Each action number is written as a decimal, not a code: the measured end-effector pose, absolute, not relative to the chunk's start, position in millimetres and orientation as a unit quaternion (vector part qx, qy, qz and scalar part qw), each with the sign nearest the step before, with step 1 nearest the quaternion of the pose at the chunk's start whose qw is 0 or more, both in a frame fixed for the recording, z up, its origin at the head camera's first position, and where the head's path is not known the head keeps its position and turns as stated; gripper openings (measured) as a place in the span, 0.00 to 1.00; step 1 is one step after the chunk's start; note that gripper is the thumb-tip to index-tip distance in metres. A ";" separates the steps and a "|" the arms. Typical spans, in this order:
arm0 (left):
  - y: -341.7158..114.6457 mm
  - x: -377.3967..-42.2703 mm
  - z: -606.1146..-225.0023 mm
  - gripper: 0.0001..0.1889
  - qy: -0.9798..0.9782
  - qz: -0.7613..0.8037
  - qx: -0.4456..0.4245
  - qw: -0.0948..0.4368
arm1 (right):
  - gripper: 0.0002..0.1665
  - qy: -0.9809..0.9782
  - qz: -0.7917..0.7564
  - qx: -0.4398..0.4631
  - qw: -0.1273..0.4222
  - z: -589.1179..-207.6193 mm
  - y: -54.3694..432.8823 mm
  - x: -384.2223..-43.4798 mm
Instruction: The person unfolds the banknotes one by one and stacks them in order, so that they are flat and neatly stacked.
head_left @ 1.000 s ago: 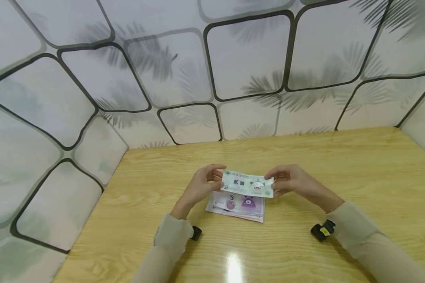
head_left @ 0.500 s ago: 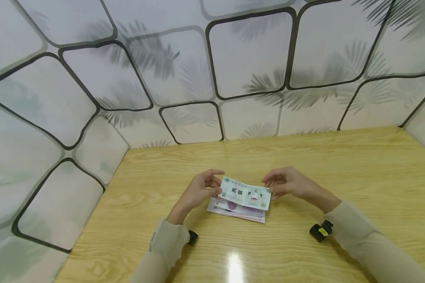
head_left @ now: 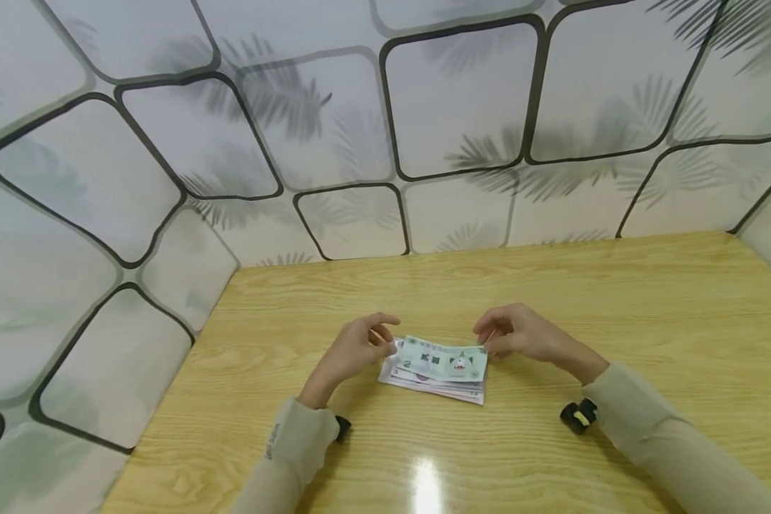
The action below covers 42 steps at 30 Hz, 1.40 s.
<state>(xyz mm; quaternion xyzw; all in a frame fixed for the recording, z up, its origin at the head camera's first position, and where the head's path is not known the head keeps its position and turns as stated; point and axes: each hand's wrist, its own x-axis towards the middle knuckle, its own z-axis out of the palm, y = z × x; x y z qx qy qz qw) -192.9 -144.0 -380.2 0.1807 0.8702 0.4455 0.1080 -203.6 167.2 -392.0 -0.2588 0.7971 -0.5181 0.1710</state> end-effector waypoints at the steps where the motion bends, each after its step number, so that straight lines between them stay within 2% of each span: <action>1: -143.8 -192.8 -379.0 0.21 0.878 0.432 0.181 0.095 | 0.15 0.805 -0.508 -0.262 0.161 -391.7 167.6 -203.4; 5: -142.4 -193.3 -374.9 0.22 0.891 0.392 0.220 0.066 | 0.15 0.831 -0.470 -0.267 0.134 -392.2 167.1 -202.4; 11: -132.7 -193.9 -374.0 0.28 0.885 0.278 0.362 0.090 | 0.16 0.849 -0.410 -0.301 0.142 -394.0 158.4 -196.4; 14: -128.4 -192.4 -374.2 0.29 0.891 0.203 0.393 0.100 | 0.17 0.856 -0.382 -0.323 0.133 -393.1 152.7 -192.3; 23: -131.7 -192.2 -377.5 0.24 0.915 0.128 0.350 0.157 | 0.29 0.892 -0.252 -0.365 0.088 -393.8 138.0 -179.3; 31: -132.0 -195.7 -379.0 0.22 0.912 0.146 0.346 0.166 | 0.23 0.906 -0.141 -0.397 0.047 -394.1 131.2 -171.3; 36: -121.5 -200.8 -379.2 0.21 0.913 0.136 0.355 0.150 | 0.19 0.909 -0.143 -0.387 0.056 -392.6 140.2 -175.2; 42: -87.7 -218.0 -383.2 0.21 0.922 0.125 0.340 0.139 | 0.18 0.914 -0.174 -0.361 0.070 -395.4 176.6 -198.4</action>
